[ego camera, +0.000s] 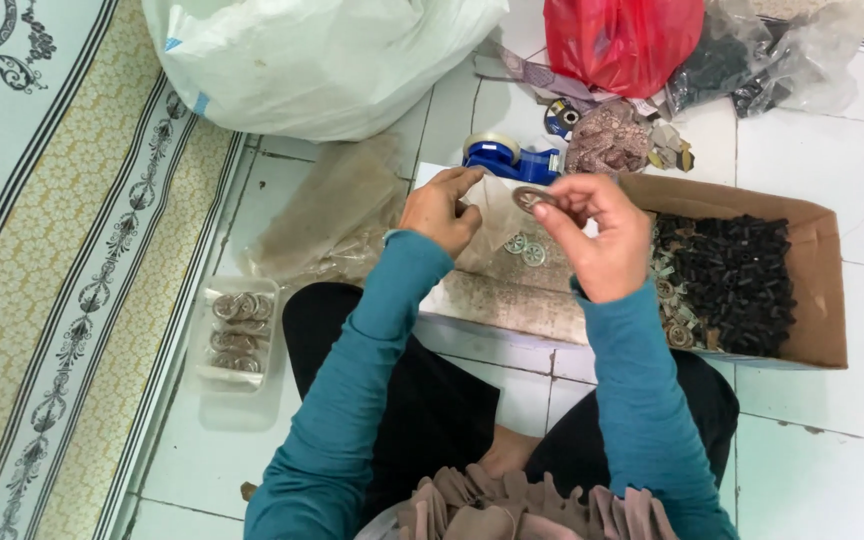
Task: Sorting small metal rings and placing them into small plastic bags for packaging
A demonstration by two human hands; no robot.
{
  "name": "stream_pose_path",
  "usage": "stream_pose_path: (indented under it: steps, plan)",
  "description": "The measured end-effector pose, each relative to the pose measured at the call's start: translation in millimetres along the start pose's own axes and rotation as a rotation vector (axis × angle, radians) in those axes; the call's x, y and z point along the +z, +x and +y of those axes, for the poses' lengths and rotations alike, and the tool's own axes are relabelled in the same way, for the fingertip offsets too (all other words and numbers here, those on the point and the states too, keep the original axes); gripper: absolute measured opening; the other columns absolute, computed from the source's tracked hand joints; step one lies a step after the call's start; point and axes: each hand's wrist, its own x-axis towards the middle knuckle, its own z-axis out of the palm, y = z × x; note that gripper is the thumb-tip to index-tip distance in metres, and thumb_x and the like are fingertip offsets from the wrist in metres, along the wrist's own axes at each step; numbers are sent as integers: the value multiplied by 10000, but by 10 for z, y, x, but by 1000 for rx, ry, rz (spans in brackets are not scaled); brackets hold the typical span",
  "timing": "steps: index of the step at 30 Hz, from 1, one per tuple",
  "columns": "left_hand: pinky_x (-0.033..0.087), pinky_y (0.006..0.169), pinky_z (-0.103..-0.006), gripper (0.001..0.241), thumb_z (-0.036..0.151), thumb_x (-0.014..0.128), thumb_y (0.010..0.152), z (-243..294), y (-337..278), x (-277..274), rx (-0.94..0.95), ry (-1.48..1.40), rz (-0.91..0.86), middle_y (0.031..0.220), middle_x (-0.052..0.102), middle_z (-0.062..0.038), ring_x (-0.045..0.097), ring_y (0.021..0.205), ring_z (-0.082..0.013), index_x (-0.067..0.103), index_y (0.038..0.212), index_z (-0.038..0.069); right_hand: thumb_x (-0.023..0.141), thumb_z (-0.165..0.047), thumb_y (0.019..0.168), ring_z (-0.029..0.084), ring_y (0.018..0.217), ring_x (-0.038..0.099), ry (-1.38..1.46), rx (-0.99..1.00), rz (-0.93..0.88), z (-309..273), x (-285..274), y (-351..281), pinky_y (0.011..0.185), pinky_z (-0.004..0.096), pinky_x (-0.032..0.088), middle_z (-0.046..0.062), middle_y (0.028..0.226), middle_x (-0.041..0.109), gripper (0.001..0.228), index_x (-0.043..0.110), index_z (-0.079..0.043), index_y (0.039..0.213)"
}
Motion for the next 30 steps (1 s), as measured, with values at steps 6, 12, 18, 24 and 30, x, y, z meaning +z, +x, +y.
stream_pose_path:
  steps: [6,12,18,24,30]
  plan:
    - [658,861,-469,512,60,613,910,-13,-59,-42,32,0,10,1399,608,-218,763,944,-314,609,1421,73,759,-23,977,106,718,659,-44,92,-42,499,68,57,668,248,536,37,879,736,203,756,-125,1153]
    - [665,813,-479,497,42,576,934,499,-303,-272,101,-96,11,1412,589,-240,755,936,-318,584,1431,46,684,-130,988,349,926,716,-551,406,-250,2158,4,-407,805,507,609,167,1050,684,318,722,-94,1301]
    - [649,920,-482,495,68,608,923,277,-136,-62,69,-30,43,1411,594,-214,725,1066,-380,605,1418,69,747,-253,970,329,1223,532,-849,482,-324,2310,129,-785,1019,490,554,82,1244,512,397,684,-144,1346]
    - [619,984,-495,521,104,621,915,11,-103,149,1,21,-30,1440,570,-224,682,1162,-401,599,1435,88,791,-228,919,312,1207,524,-720,512,-286,2333,61,-768,1015,504,532,41,1197,486,289,692,-132,1174]
    - [615,980,-537,522,71,590,927,546,-253,-91,80,-69,33,1446,560,-240,685,1145,-431,579,1449,90,808,-295,923,244,993,678,-501,591,-122,3046,-19,-980,862,419,586,28,975,645,202,727,-209,1086]
